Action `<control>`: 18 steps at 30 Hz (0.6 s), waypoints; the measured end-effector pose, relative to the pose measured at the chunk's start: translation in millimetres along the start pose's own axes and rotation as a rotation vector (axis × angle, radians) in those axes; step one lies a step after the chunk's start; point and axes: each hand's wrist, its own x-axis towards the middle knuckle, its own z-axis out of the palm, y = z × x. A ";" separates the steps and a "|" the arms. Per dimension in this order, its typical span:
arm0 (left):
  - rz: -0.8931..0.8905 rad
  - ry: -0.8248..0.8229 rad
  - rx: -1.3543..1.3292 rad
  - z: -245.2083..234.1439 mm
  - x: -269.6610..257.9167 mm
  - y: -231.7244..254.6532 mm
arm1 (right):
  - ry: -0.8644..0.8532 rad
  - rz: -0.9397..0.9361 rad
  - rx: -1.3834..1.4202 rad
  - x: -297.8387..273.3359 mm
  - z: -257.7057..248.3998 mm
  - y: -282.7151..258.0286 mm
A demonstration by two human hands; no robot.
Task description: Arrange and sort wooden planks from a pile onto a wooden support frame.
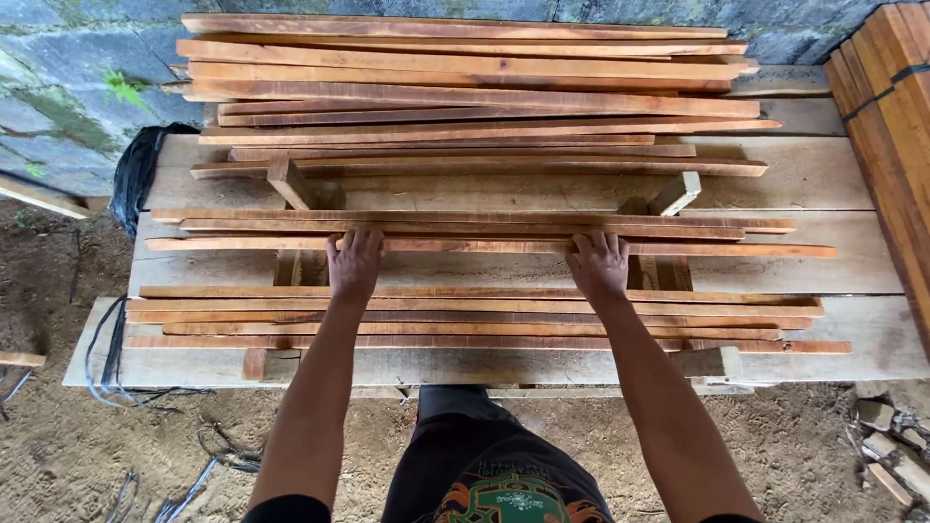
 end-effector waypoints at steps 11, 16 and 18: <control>0.031 -0.539 -0.526 -108.2 -12.3 -20.4 | -0.763 0.196 0.440 -0.4 -104.5 1.0; -0.088 -0.841 -0.488 -75.4 15.0 -18.7 | -0.853 0.194 0.346 20.3 -89.9 -2.1; -0.043 -0.729 -0.320 -43.6 23.8 -17.7 | -0.531 0.137 0.361 19.9 -53.9 2.5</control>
